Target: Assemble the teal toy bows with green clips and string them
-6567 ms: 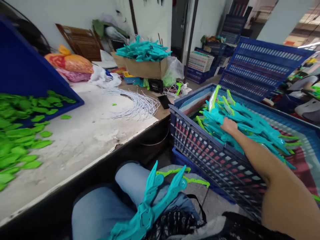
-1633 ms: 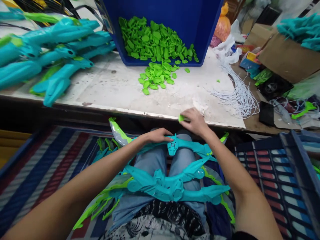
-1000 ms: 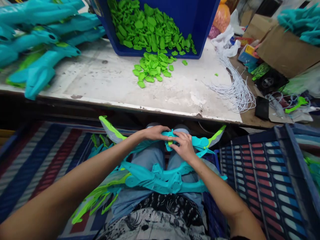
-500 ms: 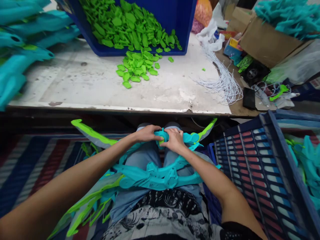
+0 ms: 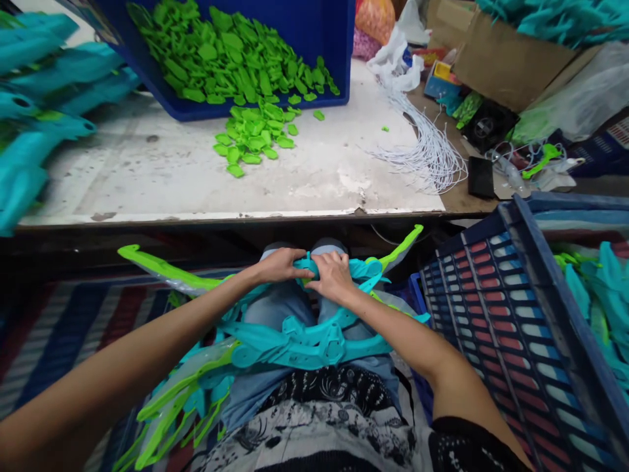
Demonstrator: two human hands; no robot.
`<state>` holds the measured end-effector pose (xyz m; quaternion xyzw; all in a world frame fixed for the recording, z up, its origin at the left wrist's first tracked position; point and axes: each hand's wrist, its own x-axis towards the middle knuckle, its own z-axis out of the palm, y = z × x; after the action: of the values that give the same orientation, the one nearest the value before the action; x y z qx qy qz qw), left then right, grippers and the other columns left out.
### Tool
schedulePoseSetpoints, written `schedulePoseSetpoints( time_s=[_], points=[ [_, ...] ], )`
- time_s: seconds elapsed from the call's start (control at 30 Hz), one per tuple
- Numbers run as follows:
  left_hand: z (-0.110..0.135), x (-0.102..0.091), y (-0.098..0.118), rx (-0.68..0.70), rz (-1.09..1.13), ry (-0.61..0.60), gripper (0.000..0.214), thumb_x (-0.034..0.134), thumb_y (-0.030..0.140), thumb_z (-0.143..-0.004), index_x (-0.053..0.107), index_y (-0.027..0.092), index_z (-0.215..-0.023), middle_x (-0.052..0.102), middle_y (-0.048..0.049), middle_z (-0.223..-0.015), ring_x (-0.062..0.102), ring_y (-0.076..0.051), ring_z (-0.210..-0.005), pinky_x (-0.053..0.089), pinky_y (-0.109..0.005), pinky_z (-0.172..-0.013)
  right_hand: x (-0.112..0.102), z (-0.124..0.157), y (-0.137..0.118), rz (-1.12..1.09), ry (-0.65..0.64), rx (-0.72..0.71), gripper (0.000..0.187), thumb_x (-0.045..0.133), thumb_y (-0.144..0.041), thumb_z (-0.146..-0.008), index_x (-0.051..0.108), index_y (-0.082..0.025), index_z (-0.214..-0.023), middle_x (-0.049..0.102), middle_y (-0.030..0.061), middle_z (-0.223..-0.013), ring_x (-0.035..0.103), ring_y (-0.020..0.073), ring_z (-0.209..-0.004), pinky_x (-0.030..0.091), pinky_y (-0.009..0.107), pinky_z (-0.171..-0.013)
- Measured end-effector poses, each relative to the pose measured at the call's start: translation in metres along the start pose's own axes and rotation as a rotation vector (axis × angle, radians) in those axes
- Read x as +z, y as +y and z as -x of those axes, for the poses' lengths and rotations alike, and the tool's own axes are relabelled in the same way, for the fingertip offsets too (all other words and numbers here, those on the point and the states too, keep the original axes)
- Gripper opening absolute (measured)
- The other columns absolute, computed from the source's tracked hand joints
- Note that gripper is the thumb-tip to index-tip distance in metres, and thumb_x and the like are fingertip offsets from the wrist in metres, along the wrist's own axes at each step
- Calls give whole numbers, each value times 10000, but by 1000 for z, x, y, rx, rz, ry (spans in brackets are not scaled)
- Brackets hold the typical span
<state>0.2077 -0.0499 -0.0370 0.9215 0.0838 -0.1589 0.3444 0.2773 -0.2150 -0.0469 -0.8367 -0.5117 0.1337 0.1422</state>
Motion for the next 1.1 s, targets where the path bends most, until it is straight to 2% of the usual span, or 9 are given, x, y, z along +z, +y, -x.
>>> schedulePoseSetpoints(
  time_s=[0.1, 0.2, 0.33, 0.47, 0.6, 0.7, 0.83, 0.97, 1.1],
  points=[
    [17, 4, 10, -6, -125, 7, 393, 636, 511, -757, 638, 158, -931, 663, -49, -790, 615, -228, -755, 357, -258, -594, -6, 18, -2, 100, 52, -74, 659, 707, -448, -781, 492, -135, -1320, 595, 153, -1182, 479, 303, -1082, 343, 432, -885],
    [37, 13, 18, -1, -273, 180, 407, 602, 432, -834, 617, 175, -1150, 687, -100, -991, 639, -266, -889, 427, -289, -673, -17, 47, 4, 194, 99, -187, 519, 603, -435, -869, 526, -141, -1289, 567, 167, -1217, 453, 298, -1119, 330, 431, -908],
    [53, 30, 15, 77, -548, 443, 442, 476, 197, -901, 532, 248, -1336, 616, -153, -1197, 614, -291, -997, 468, -379, -805, -25, 84, 10, 271, -158, -187, 391, 515, -493, -907, 669, -148, -1006, 633, 123, -948, 530, 252, -929, 369, 408, -832],
    [60, 51, 6, 128, -717, 428, 583, 405, 40, -858, 514, 316, -1359, 518, -194, -1329, 595, -308, -1038, 470, -428, -842, -22, 103, 1, 250, -323, -201, 338, 440, -408, -964, 709, -211, -912, 659, 81, -921, 565, 222, -910, 400, 398, -811],
    [76, 63, 5, 200, -689, 460, 577, 409, 48, -859, 510, 308, -1363, 424, -179, -1437, 464, -361, -1246, 392, -517, -977, -37, 98, -2, 176, -301, -237, 198, 644, -381, -848, 739, -220, -782, 697, 42, -839, 595, 209, -834, 444, 329, -739],
    [89, 65, 15, 323, -528, 338, 451, 371, 116, -912, 579, 243, -1292, 515, -149, -1368, 459, -321, -1258, 365, -484, -1022, -78, 68, 27, 114, -3, -3, 164, 598, -342, -878, 738, -258, -863, 710, -2, -848, 606, 166, -819, 459, 258, -750],
    [97, 65, 39, 356, -205, -88, 352, 367, 320, -970, 624, 204, -1180, 682, -93, -1036, 608, -226, -949, 464, -322, -833, -147, -6, 102, 173, 371, 395, 386, 334, -231, -963, 600, -137, -1228, 667, 153, -1096, 583, 264, -1050, 434, 385, -898],
    [96, 63, 53, 257, -35, -253, 292, 401, 297, -947, 643, 213, -1087, 683, -64, -1039, 585, -227, -961, 433, -316, -837, -179, -70, 156, 141, 388, 600, 394, 517, -180, -849, 609, -144, -1230, 671, 173, -1110, 608, 297, -1062, 449, 404, -901],
    [96, 59, 48, 198, 63, -333, 226, 459, 265, -898, 674, 196, -911, 685, -50, -925, 581, -216, -934, 420, -294, -818, -180, -84, 166, 97, 402, 582, 273, 525, -122, -789, 718, -144, -982, 709, 147, -1025, 637, 271, -1031, 471, 352, -880]
  ],
)
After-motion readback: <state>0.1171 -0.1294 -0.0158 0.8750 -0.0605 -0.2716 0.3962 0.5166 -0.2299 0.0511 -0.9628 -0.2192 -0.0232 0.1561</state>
